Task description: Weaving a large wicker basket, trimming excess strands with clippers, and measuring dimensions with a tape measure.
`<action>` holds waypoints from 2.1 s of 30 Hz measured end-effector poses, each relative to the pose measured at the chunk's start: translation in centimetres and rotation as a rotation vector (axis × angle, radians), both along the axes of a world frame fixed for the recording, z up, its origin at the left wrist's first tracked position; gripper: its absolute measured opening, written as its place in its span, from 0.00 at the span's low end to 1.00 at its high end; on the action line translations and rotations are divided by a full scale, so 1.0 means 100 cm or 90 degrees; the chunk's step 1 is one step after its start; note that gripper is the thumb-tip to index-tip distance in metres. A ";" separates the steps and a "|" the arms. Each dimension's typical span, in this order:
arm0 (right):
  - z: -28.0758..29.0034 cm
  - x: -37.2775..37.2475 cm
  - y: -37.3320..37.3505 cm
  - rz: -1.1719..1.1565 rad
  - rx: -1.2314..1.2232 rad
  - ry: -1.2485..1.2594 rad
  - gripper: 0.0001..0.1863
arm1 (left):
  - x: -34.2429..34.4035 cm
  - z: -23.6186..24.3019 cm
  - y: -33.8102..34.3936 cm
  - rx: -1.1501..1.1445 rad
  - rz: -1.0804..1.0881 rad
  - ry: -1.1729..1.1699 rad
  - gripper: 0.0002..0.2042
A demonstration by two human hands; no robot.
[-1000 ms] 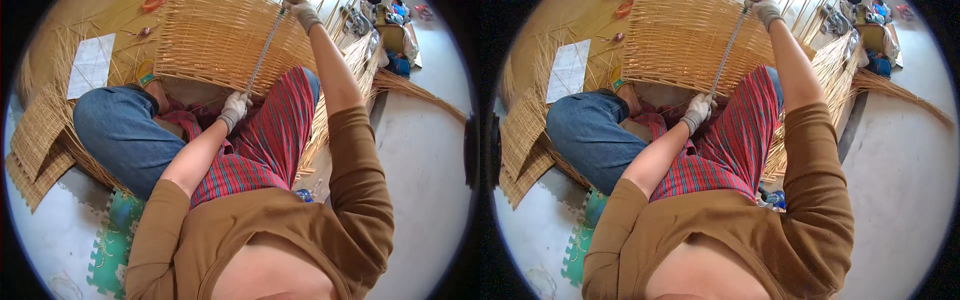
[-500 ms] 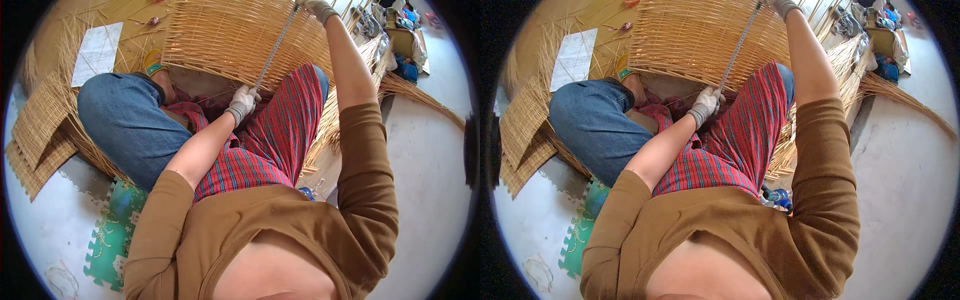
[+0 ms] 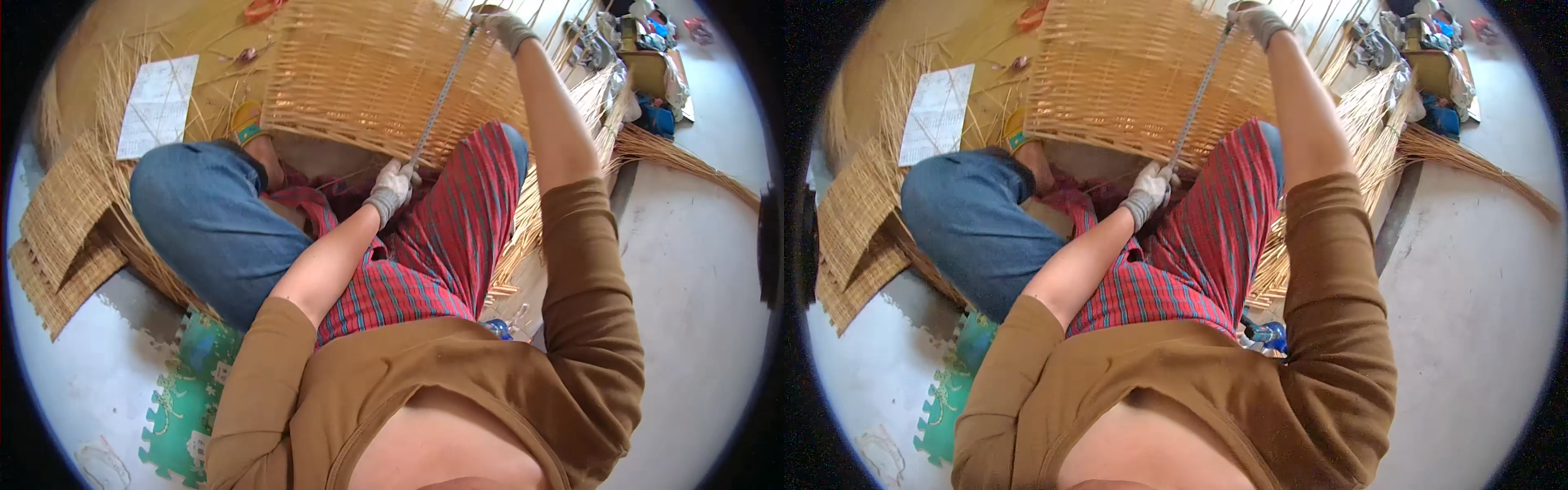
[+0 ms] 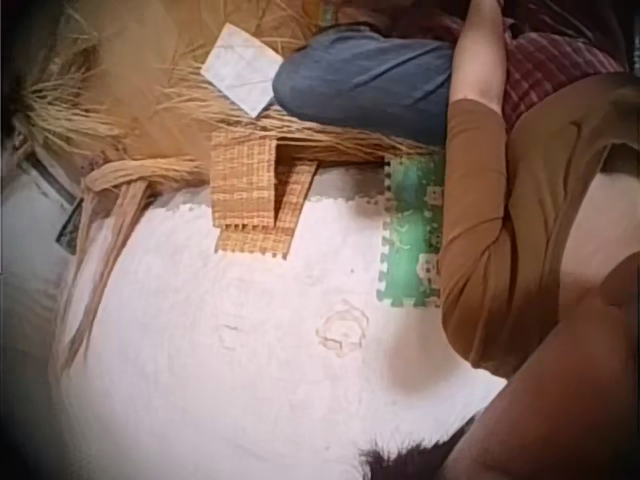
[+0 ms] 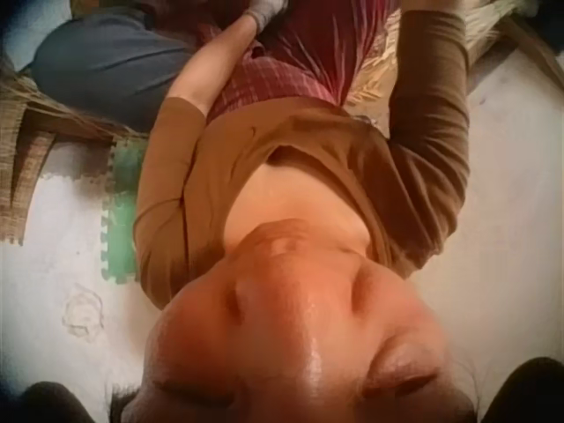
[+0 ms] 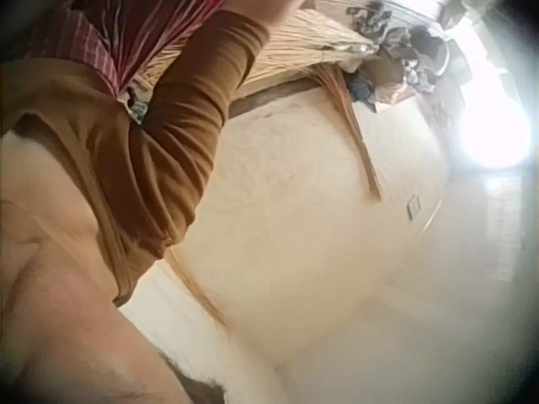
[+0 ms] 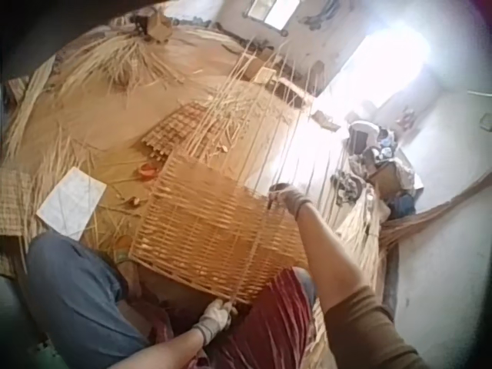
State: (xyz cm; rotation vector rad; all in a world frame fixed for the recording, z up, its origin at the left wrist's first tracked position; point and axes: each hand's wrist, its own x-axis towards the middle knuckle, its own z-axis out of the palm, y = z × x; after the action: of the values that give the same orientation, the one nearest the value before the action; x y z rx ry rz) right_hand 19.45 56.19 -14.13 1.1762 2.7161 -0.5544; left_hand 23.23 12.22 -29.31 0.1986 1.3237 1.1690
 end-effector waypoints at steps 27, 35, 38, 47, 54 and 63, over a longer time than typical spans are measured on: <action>-0.054 0.076 -0.173 -0.324 -0.113 0.572 0.10 | -0.040 0.012 -0.037 0.017 0.184 0.109 0.10; -0.062 0.090 -0.154 -0.250 -0.089 0.518 0.10 | -0.038 0.014 -0.033 0.053 0.127 0.248 0.12; -0.045 0.061 -0.182 -0.216 -0.152 0.471 0.12 | -0.054 -0.006 -0.043 -0.007 0.096 0.265 0.13; -0.032 0.061 -0.198 -0.152 0.004 0.278 0.13 | -0.051 0.002 -0.037 -0.019 0.086 0.171 0.15; -0.035 0.061 -0.193 -0.153 -0.065 0.256 0.15 | -0.052 0.000 -0.035 -0.022 0.069 0.183 0.14; -0.028 0.067 -0.201 -0.081 0.065 0.308 0.14 | -0.044 0.008 -0.039 0.050 0.108 0.557 0.12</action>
State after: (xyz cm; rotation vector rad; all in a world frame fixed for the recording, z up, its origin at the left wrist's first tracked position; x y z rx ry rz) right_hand 26.16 36.06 -16.94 1.4053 3.1113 -0.8194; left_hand 18.87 8.28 -28.50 0.7258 2.0811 1.3332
